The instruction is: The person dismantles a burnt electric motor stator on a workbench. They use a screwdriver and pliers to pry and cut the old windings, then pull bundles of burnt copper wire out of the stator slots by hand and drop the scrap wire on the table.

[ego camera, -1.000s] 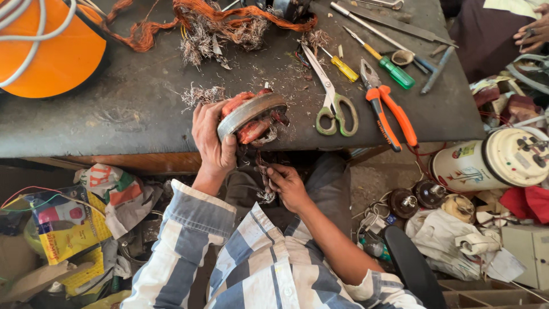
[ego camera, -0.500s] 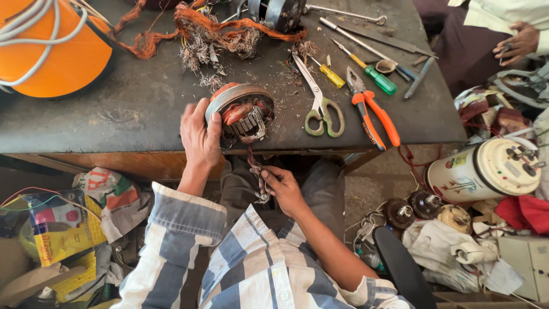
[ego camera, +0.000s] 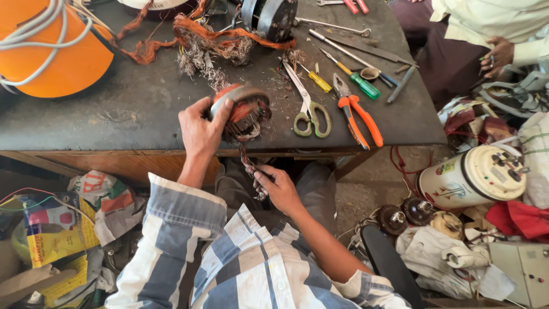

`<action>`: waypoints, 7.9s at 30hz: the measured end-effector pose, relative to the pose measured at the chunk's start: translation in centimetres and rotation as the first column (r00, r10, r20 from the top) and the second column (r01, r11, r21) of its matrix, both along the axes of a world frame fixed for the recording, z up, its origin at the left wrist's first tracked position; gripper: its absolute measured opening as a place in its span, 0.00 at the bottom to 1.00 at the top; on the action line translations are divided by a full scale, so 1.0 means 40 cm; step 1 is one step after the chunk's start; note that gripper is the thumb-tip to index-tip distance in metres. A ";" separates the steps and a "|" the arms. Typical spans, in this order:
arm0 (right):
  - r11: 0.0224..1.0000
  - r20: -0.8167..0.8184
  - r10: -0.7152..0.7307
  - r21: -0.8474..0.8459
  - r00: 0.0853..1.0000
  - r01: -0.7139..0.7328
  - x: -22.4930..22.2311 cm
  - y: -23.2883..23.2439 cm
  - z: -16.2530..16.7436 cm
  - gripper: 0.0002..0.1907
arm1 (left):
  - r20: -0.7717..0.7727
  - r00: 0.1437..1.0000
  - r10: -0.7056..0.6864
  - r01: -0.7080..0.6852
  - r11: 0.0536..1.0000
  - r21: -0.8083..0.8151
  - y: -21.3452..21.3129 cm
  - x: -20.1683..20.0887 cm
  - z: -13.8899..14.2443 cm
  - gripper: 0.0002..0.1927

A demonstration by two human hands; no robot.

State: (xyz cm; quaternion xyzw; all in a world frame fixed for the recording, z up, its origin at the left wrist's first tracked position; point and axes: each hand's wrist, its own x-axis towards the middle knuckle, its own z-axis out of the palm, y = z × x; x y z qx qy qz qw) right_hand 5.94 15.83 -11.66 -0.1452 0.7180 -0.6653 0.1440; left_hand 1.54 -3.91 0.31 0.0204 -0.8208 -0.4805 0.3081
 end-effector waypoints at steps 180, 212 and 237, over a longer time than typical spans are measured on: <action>0.979 -0.467 0.192 0.157 0.863 -0.132 0.042 0.027 -0.106 0.16 | 0.316 0.904 -0.289 0.390 0.859 -0.331 -0.049 -0.161 0.073 0.22; 0.513 0.308 0.750 -0.829 0.585 -0.222 0.091 0.145 0.103 0.46 | 0.327 0.932 -0.153 0.314 0.790 -0.526 0.016 -0.176 0.064 0.25; 0.714 0.332 0.634 -0.598 0.699 -0.363 0.066 0.178 0.195 0.49 | 0.422 0.776 -0.469 0.630 0.602 -0.490 -0.068 -0.172 0.103 0.27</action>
